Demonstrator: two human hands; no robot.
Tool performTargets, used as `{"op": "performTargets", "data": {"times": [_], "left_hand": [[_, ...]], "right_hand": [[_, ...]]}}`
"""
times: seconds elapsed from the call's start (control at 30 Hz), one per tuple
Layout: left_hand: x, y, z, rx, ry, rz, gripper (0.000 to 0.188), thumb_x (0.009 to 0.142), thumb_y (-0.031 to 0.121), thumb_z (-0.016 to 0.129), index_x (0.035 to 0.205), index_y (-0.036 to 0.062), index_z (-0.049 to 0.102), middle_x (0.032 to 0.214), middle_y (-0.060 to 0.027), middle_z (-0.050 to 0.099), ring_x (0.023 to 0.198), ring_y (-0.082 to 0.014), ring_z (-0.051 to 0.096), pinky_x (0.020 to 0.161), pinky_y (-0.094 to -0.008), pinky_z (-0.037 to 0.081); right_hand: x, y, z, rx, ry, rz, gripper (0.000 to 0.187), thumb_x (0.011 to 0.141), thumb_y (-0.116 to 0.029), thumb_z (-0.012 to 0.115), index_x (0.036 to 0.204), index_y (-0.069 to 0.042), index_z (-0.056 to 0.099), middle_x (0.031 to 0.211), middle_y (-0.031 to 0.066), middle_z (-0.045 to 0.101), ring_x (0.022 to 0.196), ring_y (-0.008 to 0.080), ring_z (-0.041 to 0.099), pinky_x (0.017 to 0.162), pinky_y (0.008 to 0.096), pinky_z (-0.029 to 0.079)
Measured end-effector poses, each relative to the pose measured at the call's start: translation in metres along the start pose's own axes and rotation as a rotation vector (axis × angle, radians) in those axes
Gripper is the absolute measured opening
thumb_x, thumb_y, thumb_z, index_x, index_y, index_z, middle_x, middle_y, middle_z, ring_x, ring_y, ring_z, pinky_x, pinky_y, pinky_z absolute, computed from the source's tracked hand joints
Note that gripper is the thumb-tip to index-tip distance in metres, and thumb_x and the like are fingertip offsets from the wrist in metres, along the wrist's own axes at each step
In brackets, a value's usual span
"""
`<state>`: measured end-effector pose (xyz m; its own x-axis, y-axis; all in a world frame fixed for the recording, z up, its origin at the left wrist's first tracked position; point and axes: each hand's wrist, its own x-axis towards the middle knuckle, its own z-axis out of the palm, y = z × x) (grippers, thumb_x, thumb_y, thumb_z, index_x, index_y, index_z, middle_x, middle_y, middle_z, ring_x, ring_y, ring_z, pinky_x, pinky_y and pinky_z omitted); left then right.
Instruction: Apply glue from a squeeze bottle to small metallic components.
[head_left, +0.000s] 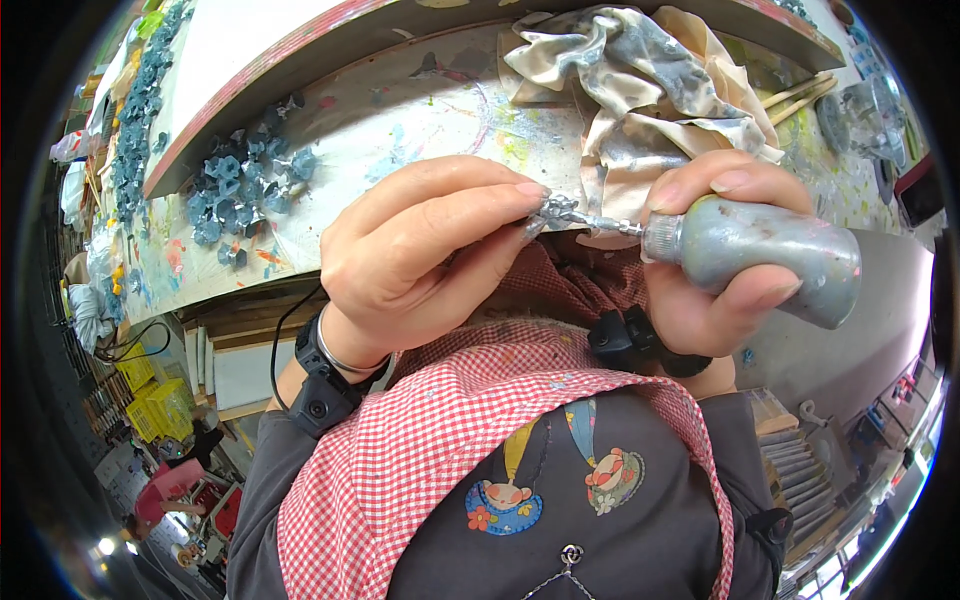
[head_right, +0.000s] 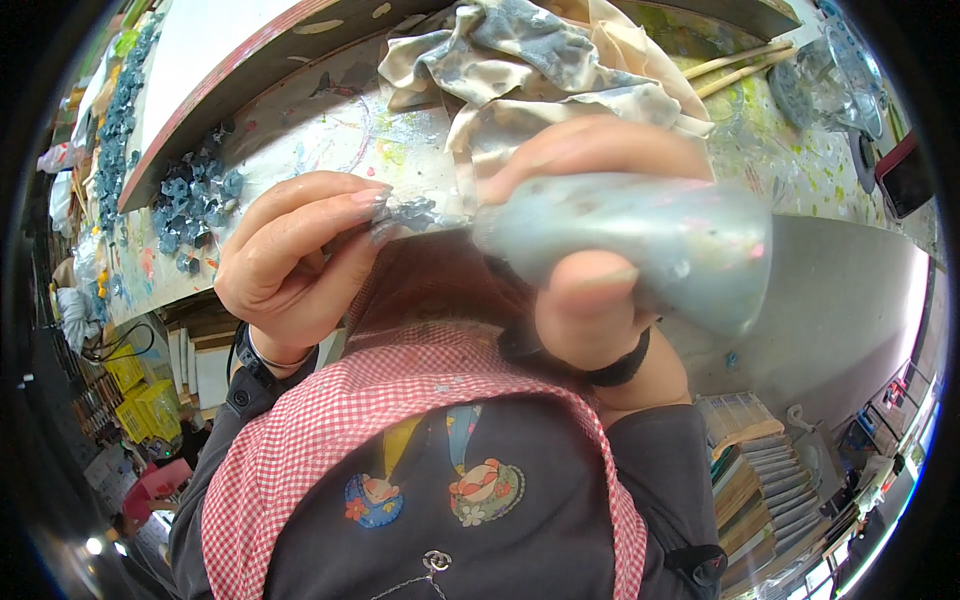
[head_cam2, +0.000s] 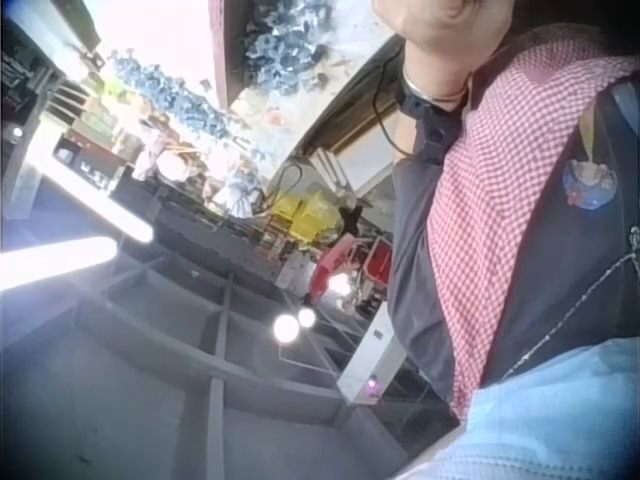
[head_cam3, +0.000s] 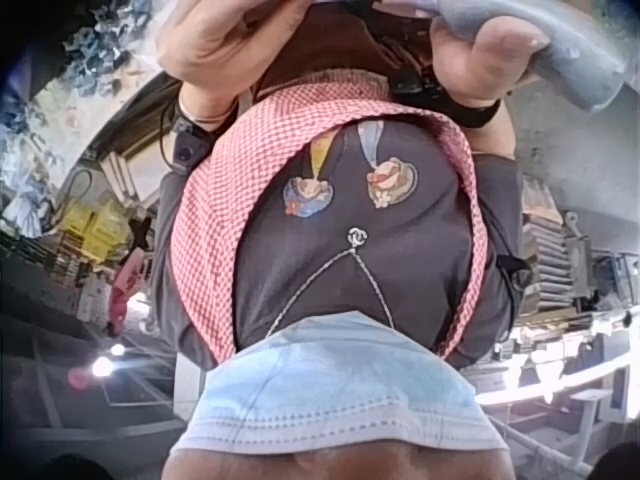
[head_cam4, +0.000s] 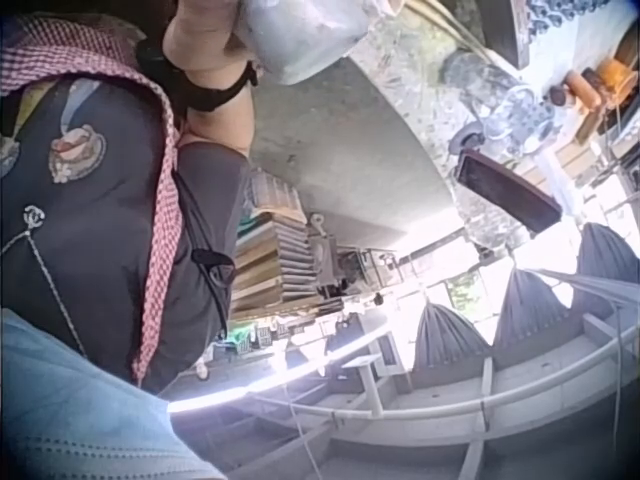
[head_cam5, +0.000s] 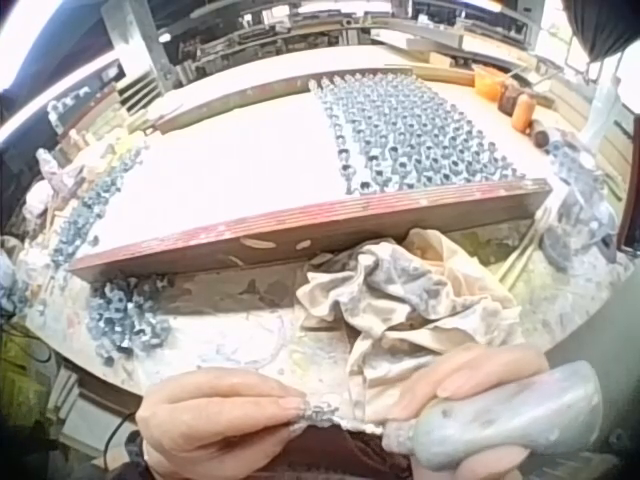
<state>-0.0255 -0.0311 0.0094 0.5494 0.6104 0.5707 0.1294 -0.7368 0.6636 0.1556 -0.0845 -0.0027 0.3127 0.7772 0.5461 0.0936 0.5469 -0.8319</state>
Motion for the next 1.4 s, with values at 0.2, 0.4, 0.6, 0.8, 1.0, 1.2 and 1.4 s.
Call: {"op": "performTargets", "data": {"times": [0.2,0.4,0.6,0.8,1.0,1.2,1.4], "left_hand": [[0.002,-0.004,0.002,0.014,0.025,0.088,0.029,0.061,-0.009,0.068,0.088,-0.0003,0.063,0.081,-0.0126,0.062,0.07,-0.0215,0.062,0.061,-0.0261,0.051],[0.002,-0.004,0.003,0.037,0.031,0.121,0.029,0.061,-0.009,0.068,0.088,0.0001,0.063,0.082,-0.0119,0.062,0.072,-0.0218,0.062,0.062,-0.0269,0.051],[0.002,-0.002,0.002,0.055,0.005,0.113,0.029,0.061,-0.009,0.067,0.088,0.0001,0.063,0.083,-0.012,0.062,0.073,-0.0222,0.062,0.063,-0.0277,0.051],[0.002,-0.003,0.002,0.038,0.014,0.106,0.028,0.062,-0.009,0.067,0.088,0.0003,0.064,0.083,-0.0126,0.063,0.073,-0.0225,0.062,0.063,-0.028,0.051],[0.001,-0.003,-0.002,-0.032,-0.005,0.062,0.028,0.063,-0.01,0.065,0.089,0.0,0.064,0.084,-0.0135,0.063,0.074,-0.0209,0.062,0.062,-0.0253,0.049],[-0.003,-0.003,-0.001,-0.218,0.062,-0.182,0.029,0.062,-0.013,0.064,0.088,-0.0003,0.064,0.087,-0.0124,0.063,0.076,-0.0158,0.061,0.062,-0.021,0.048],[-0.004,-0.004,-0.001,-0.249,0.059,-0.19,0.03,0.063,-0.014,0.064,0.09,-0.0007,0.063,0.089,-0.0112,0.062,0.073,-0.0104,0.06,0.059,-0.0169,0.045]], "right_hand": [[0.001,-0.001,-0.002,0.063,-0.016,0.064,0.057,0.083,-0.056,0.043,0.097,-0.001,0.042,0.073,0.0153,0.051,0.056,0.0166,0.047,0.051,0.0232,0.04],[0.004,-0.004,-0.006,-0.017,-0.126,0.108,0.056,0.083,-0.056,0.043,0.098,-0.002,0.042,0.075,0.0139,0.052,0.058,0.0156,0.047,0.055,0.0229,0.04],[0.004,-0.006,-0.003,-0.06,-0.069,0.141,0.056,0.083,-0.055,0.043,0.099,-0.002,0.042,0.076,0.0146,0.052,0.062,0.0155,0.048,0.057,0.0224,0.04],[0.004,-0.003,-0.004,-0.082,-0.076,0.087,0.056,0.083,-0.055,0.042,0.099,-0.001,0.042,0.075,0.0149,0.052,0.06,0.0155,0.048,0.054,0.0218,0.04],[-0.001,0.006,-0.002,0.183,0.071,-0.019,0.058,0.085,-0.056,0.038,0.101,0.0,0.041,0.075,0.0152,0.049,0.05,0.0145,0.041,0.044,0.0226,0.038],[-0.004,0.006,0.001,0.151,0.092,-0.047,0.059,0.084,-0.057,0.038,0.101,0.0,0.04,0.076,0.0155,0.048,0.049,0.0154,0.042,0.043,0.0234,0.039],[-0.002,0.004,-0.001,0.104,0.021,-0.043,0.06,0.082,-0.059,0.041,0.1,-0.001,0.04,0.075,0.0158,0.05,0.051,0.0171,0.045,0.046,0.0249,0.041]]}}
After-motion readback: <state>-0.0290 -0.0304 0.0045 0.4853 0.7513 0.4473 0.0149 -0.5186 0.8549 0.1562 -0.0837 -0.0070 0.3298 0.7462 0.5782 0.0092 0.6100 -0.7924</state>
